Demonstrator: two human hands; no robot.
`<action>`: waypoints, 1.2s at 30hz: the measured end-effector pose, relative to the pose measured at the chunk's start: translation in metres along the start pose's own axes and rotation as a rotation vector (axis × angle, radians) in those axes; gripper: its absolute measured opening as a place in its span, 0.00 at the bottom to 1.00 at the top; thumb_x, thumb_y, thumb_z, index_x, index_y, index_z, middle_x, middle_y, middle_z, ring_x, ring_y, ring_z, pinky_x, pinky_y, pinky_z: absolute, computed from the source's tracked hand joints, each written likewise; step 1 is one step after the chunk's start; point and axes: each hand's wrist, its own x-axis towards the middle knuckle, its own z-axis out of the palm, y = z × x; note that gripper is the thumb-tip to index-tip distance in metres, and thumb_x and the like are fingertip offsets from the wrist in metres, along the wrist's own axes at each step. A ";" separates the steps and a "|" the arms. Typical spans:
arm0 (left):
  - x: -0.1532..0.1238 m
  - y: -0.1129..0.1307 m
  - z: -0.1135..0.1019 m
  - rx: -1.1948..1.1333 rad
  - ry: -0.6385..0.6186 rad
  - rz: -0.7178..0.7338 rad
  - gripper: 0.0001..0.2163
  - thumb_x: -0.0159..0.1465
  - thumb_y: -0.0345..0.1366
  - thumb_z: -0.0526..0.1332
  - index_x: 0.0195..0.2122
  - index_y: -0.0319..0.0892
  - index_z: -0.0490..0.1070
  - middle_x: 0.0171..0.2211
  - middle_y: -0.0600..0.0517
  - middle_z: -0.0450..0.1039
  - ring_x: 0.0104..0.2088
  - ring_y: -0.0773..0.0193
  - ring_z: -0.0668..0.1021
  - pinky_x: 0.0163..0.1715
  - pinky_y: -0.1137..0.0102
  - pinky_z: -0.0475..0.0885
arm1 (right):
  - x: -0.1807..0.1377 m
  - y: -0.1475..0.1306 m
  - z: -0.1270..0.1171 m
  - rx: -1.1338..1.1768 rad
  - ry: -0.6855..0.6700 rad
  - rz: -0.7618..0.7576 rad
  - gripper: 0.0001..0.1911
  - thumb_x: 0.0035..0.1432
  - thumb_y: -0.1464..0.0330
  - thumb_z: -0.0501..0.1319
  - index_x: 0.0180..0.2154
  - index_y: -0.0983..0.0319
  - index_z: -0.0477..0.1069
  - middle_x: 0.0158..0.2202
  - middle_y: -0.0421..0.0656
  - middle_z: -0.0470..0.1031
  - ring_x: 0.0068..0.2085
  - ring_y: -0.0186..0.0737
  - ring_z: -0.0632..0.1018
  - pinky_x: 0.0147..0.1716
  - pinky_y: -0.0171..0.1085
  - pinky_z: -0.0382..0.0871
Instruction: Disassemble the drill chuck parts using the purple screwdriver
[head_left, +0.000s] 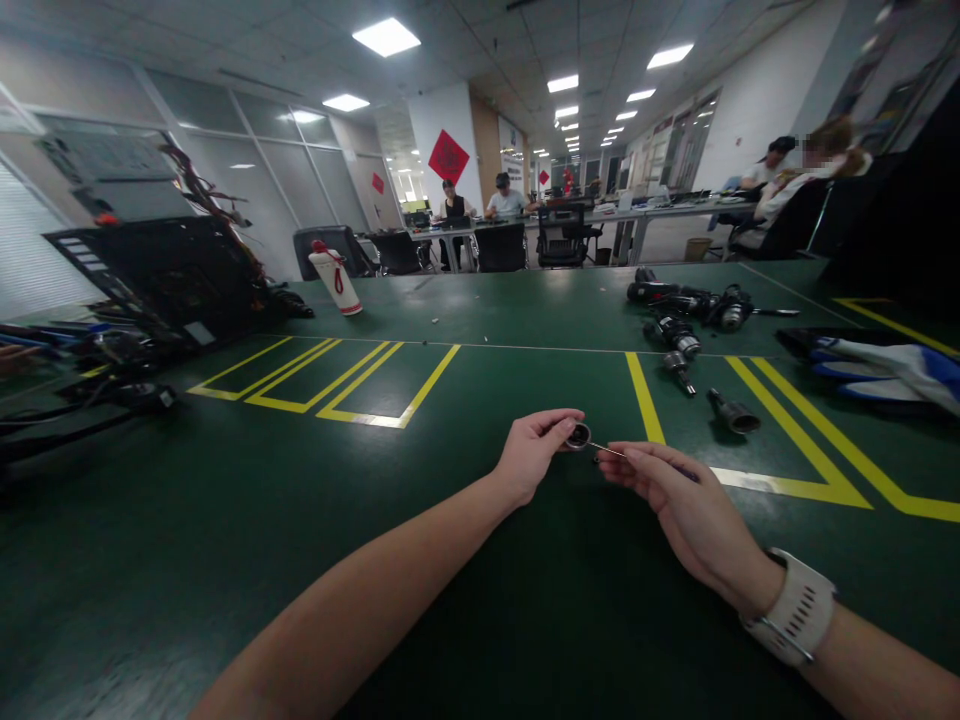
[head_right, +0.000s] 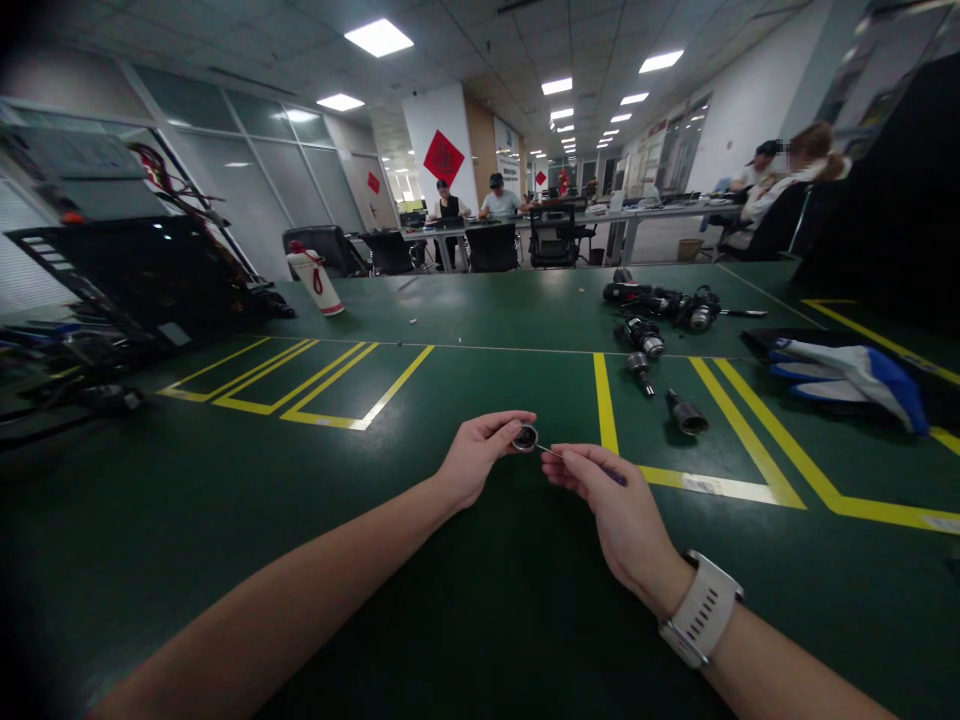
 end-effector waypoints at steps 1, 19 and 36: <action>0.000 0.000 0.000 -0.012 0.002 0.000 0.09 0.61 0.31 0.60 0.42 0.39 0.75 0.39 0.47 0.76 0.38 0.65 0.77 0.44 0.64 0.72 | 0.000 -0.001 0.000 0.015 -0.001 0.003 0.11 0.53 0.62 0.64 0.35 0.61 0.78 0.37 0.47 0.80 0.41 0.48 0.79 0.43 0.49 0.73; -0.002 0.000 -0.001 0.032 -0.011 0.024 0.09 0.62 0.31 0.59 0.42 0.39 0.75 0.38 0.48 0.76 0.37 0.65 0.76 0.43 0.65 0.71 | 0.000 -0.007 0.000 0.183 -0.021 0.131 0.07 0.53 0.65 0.64 0.33 0.61 0.79 0.35 0.45 0.80 0.42 0.44 0.78 0.46 0.45 0.71; -0.002 -0.004 -0.004 0.099 -0.014 0.011 0.10 0.62 0.31 0.58 0.44 0.41 0.74 0.41 0.47 0.75 0.41 0.62 0.75 0.45 0.62 0.70 | 0.003 -0.005 -0.002 0.215 -0.041 0.176 0.07 0.53 0.67 0.64 0.34 0.62 0.78 0.37 0.45 0.80 0.42 0.43 0.78 0.46 0.42 0.71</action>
